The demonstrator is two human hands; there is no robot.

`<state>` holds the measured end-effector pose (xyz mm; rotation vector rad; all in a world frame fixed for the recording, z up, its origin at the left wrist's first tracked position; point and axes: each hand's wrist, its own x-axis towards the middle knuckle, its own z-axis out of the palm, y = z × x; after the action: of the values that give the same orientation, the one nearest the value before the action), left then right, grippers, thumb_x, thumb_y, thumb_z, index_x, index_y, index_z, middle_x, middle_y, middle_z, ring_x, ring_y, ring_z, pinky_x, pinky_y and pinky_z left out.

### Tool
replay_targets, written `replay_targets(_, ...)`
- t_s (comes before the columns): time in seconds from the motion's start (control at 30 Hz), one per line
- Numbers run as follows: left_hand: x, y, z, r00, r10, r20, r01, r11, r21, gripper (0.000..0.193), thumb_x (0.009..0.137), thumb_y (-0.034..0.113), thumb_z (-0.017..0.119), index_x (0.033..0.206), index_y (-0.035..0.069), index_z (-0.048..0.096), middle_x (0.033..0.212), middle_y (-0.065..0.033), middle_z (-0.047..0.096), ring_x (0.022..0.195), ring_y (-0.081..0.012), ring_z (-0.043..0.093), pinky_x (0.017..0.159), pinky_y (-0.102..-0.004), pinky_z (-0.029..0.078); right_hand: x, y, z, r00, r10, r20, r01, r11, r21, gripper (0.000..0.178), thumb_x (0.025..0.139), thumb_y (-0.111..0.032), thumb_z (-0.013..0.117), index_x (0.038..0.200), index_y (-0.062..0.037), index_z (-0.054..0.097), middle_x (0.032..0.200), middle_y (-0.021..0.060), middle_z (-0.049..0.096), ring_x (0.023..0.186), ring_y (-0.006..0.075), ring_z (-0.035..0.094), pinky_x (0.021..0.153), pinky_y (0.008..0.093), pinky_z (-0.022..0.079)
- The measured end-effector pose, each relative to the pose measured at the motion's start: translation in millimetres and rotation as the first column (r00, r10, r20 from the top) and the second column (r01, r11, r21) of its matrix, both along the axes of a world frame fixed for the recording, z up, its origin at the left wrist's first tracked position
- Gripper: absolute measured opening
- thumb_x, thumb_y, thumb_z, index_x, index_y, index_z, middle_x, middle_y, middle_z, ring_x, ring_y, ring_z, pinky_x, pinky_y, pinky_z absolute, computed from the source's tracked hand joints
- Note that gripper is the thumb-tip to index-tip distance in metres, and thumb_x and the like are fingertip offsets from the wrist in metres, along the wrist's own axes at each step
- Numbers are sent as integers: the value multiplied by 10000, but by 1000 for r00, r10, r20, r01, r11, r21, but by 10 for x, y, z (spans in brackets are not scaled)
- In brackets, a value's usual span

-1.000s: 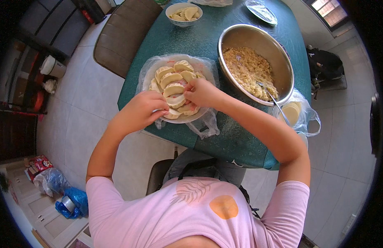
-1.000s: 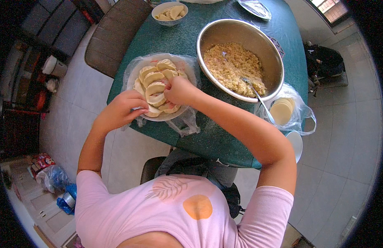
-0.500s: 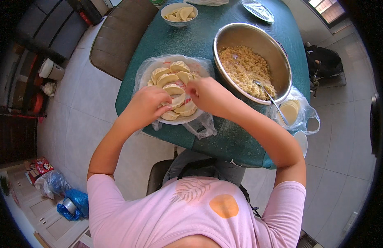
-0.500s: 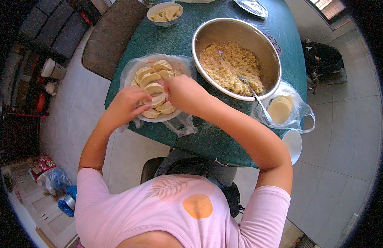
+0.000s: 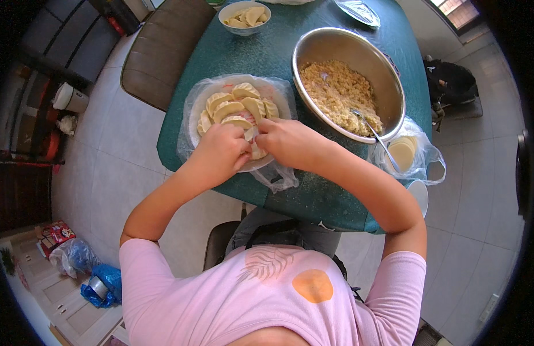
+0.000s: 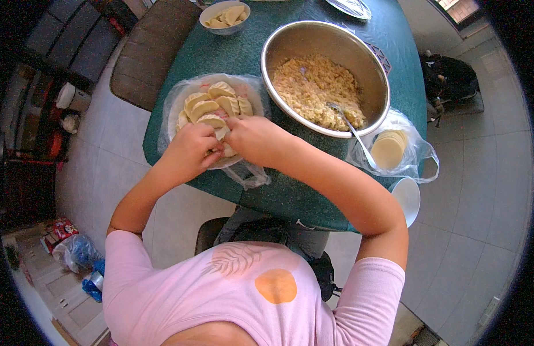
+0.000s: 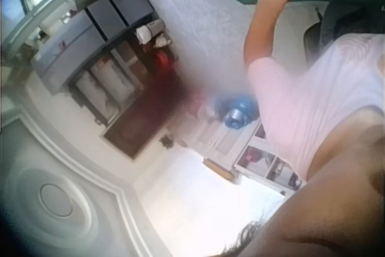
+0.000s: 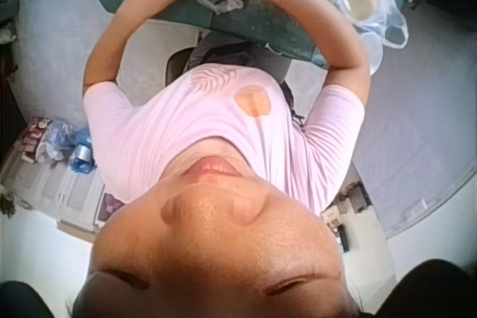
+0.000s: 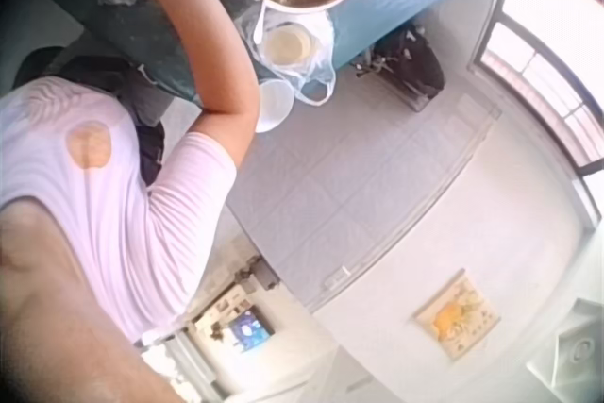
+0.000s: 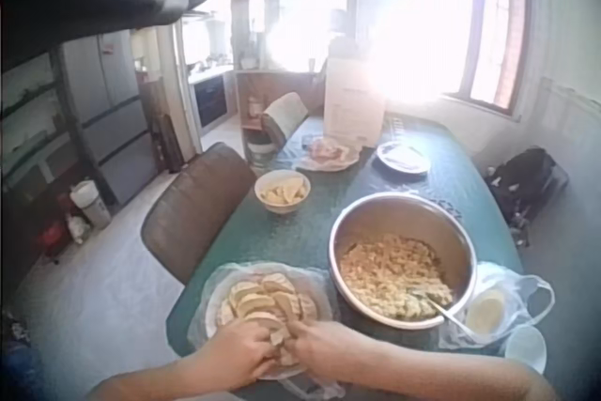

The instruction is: The person sits at a table and assembles dumplings by hand. They place a spoonful of filling onto a round wrapper, fold the edges to seal the filling inside, and place the finished dumpling on a plate. The process is repeated for multiple dumplings.

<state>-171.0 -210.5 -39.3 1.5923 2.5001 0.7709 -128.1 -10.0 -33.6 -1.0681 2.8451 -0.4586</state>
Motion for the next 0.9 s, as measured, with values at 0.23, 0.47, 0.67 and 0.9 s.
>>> replay_targets(0.23, -18, -79, 36, 914, 110, 390, -164, 981, 108, 79, 767, 77, 652, 831, 31, 661, 840, -99, 628, 736, -207, 603, 636, -306, 467, -147, 48, 160, 987, -6, 159, 18, 997, -76, 139, 741, -9, 571, 872, 6, 617, 809, 201, 656, 777, 340, 660, 685, 419, 529)
replay_targets(0.47, 89, -30, 15, 898, 197, 394, -229, 973, 35, 123, 767, 79, 644, 872, 19, 668, 805, -161, 651, 714, -290, 631, 665, -348, 498, -125, 46, 196, 964, -61, 257, 65, 998, -6, 165, 757, -6, 558, 909, -9, 623, 784, 203, 661, 768, 354, 659, 690, 426, 530)
replay_targets(0.67, 118, -43, -75, 935, 172, 310, -201, 977, 65, 116, 788, 81, 646, 887, 20, 653, 791, -142, 644, 677, -244, 633, 633, -318, 493, -115, -11, 178, 964, -14, 264, -11, 996, 92, 151, 770, -24, 554, 918, -10, 579, 836, 188, 641, 818, 358, 639, 706, 427, 509)
replay_targets(0.9, 71, -38, 14, 934, 288, 213, -314, 944, 98, 116, 737, 108, 673, 827, 40, 642, 879, -132, 637, 850, -326, 600, 760, -398, 471, -4, -20, 165, 986, -34, 162, 26, 999, 47, 175, 741, -23, 565, 915, -4, 566, 895, 166, 608, 844, 331, 624, 725, 417, 498)
